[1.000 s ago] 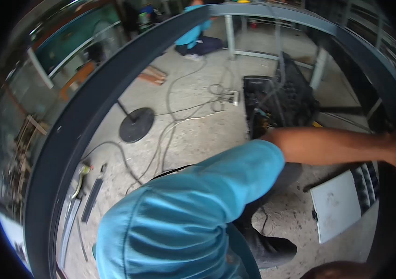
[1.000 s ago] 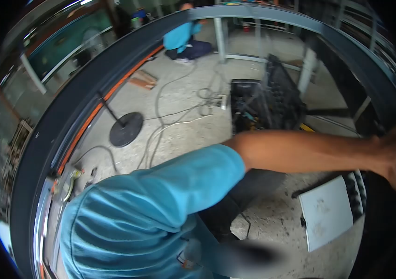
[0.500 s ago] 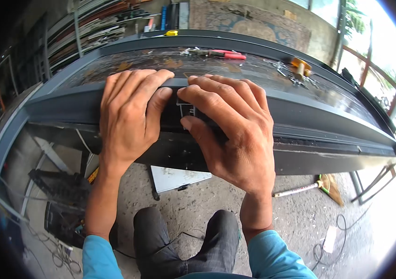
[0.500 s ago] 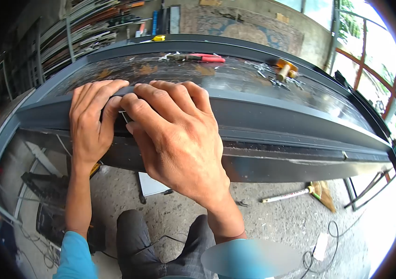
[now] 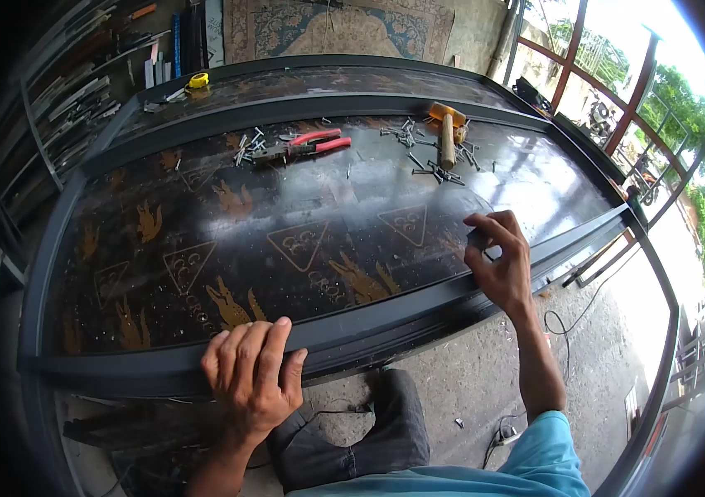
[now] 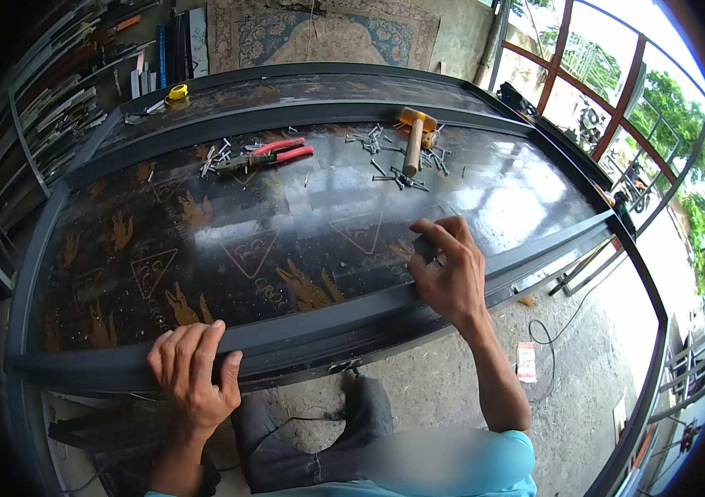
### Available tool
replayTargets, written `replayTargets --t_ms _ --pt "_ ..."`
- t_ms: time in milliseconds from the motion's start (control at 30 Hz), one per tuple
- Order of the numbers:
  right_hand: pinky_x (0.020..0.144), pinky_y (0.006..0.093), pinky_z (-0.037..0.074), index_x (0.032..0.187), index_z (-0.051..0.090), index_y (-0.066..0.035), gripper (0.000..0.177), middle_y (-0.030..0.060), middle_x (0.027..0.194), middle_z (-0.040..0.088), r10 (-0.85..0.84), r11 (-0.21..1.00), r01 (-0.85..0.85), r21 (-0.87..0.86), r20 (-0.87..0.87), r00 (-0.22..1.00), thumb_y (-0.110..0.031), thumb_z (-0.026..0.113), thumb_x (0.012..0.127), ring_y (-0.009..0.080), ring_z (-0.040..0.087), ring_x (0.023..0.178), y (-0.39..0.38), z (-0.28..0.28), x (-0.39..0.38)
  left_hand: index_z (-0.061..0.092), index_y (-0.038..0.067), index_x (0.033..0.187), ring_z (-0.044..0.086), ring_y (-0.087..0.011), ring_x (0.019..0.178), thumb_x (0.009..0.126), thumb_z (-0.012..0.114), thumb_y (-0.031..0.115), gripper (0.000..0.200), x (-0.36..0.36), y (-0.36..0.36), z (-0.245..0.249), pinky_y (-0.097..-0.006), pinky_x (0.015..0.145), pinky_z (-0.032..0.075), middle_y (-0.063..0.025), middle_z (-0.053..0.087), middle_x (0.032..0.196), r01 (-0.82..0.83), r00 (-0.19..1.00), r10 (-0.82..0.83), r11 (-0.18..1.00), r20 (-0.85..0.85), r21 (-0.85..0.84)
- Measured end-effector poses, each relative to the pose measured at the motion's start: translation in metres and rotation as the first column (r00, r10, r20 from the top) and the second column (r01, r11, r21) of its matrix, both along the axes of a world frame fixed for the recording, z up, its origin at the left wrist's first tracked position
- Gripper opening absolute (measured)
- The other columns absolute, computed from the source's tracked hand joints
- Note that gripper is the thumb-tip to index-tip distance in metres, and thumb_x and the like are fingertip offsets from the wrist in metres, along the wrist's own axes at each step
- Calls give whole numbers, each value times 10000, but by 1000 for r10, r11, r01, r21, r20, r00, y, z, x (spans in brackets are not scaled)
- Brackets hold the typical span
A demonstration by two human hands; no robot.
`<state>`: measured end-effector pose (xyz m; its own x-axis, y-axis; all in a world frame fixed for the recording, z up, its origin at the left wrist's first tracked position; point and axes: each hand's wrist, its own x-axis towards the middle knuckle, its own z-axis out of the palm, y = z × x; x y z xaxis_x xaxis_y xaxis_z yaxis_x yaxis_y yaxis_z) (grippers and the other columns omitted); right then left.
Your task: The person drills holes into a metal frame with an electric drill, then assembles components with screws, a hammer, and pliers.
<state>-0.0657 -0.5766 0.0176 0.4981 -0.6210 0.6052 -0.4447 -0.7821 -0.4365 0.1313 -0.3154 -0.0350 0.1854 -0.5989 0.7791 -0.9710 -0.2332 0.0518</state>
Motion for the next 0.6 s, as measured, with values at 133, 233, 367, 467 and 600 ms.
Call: replayTargets --t_ms 133,233,367,467,600 --pt "813 356 470 993 671 -68 331 96 965 567 33 994 -13 107 -184 982 -28 607 671 262 582 926 4 17 6 630 139 1078 577 -186 1004 819 696 265 296 4 6 -2 -430 1048 237 -5 627 1045 34 999 -35 999 -32 -22" --pt "808 367 472 1013 675 -92 325 97 1001 562 60 986 6 168 -383 922 -93 609 695 267 576 962 -1 22 6 613 201 1102 572 -144 1016 807 705 261 315 2 5 5 -407 1054 213 32 618 1054 -9 998 10 1000 -57 5" --pt "831 389 477 1101 648 -148 375 85 1071 565 154 952 18 306 -527 836 -123 597 730 271 552 1026 2 35 4 500 230 1214 563 -109 997 813 684 260 441 1 7 3 -388 1049 198 55 568 1050 -13 999 19 993 -46 118" --pt "819 433 482 1252 533 -160 500 105 1111 553 181 934 34 356 -551 814 -119 572 756 304 543 1053 -10 34 15 453 216 1244 545 -121 996 821 667 256 476 12 1 10 -373 984 255 54 563 1046 -76 997 76 987 10 143" --pt "790 450 481 1209 543 -107 440 130 1062 555 246 942 -51 333 -576 780 -114 568 769 328 542 1021 -13 34 13 421 192 1270 527 -135 1005 833 652 233 496 -1 3 9 -360 911 304 44 560 1037 -54 998 55 992 -7 117"
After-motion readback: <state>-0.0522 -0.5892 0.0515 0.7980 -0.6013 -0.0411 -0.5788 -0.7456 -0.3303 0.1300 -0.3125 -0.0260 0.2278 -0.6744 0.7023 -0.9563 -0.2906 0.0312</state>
